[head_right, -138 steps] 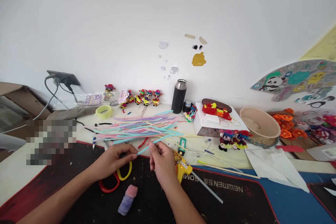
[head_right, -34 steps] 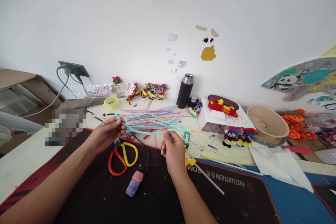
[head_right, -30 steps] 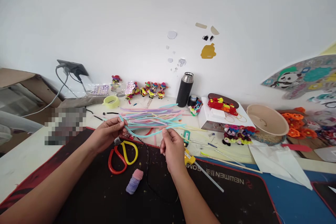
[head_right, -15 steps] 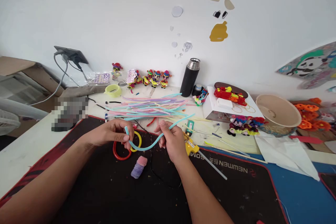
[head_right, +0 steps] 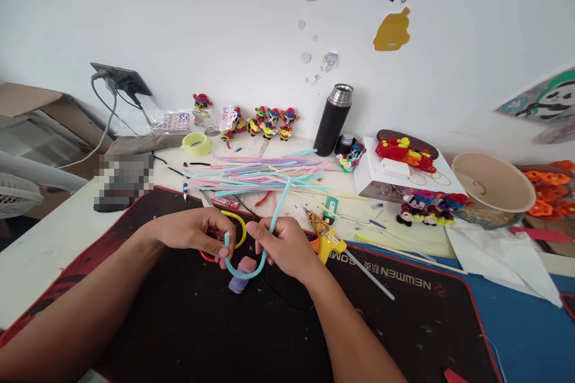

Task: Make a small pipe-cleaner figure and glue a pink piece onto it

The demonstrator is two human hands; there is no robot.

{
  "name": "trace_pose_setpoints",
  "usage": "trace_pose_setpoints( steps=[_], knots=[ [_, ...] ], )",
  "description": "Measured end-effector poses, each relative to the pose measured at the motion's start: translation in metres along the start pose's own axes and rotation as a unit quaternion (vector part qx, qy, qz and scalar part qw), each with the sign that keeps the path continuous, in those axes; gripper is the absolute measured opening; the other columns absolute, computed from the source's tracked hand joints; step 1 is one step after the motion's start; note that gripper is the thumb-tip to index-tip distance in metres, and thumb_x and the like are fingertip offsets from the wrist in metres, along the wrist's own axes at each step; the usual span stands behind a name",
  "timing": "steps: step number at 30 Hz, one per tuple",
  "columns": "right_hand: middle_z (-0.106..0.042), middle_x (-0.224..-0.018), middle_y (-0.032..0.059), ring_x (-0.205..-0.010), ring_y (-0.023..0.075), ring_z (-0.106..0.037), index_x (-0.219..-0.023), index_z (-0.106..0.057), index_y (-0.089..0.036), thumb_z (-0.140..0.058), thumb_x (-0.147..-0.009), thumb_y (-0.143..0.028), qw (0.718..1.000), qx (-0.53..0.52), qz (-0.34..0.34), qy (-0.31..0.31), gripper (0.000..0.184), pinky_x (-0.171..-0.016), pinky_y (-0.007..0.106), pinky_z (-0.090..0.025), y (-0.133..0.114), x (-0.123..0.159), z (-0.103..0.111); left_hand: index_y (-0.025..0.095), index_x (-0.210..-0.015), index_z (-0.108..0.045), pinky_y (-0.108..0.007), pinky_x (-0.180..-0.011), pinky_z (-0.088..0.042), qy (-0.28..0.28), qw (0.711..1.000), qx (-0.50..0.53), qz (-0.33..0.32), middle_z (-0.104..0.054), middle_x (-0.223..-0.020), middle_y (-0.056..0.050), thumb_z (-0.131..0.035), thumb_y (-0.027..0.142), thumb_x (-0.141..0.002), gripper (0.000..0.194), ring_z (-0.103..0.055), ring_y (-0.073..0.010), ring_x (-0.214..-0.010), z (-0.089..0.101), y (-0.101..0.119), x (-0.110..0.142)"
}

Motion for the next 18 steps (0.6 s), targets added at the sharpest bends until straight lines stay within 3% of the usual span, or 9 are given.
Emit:
trace_pose_setpoints(
  steps=[7, 18],
  knots=[
    [-0.052, -0.053, -0.0041, -0.044, 0.0101, -0.049, -0.064, -0.062, -0.019, -0.06, -0.097, -0.062, 0.996, 0.082, -0.017, -0.007, 0.054, -0.045, 0.023, -0.034, 0.0072, 0.0016, -0.0018, 0.016, -0.088, -0.076, -0.023, -0.069, -0.056, 0.013, 1.0, -0.018, 0.019, -0.08, -0.082, -0.008, -0.077, 0.037, -0.092, 0.021, -0.072, -0.0158, -0.071, 0.0017, -0.0044, -0.0007],
    [-0.049, -0.05, -0.0041, -0.046, 0.0116, -0.047, -0.063, -0.062, -0.02, -0.059, -0.099, -0.06, 0.996, 0.095, 0.003, 0.004, 0.053, -0.046, 0.024, -0.031, 0.0013, 0.0024, -0.0026, 0.018, -0.09, -0.077, -0.023, -0.067, -0.055, 0.024, 0.999, -0.022, 0.019, -0.079, -0.079, -0.006, -0.076, 0.039, -0.092, 0.021, -0.072, -0.0158, -0.07, 0.0007, -0.0002, -0.0016]
  ],
)
Point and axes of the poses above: each hand's wrist, its own x-axis away from the middle knuckle, its own z-axis out of the back of the hand, y = z × x, the point moved 7 cm from there along -x, towards the middle knuckle
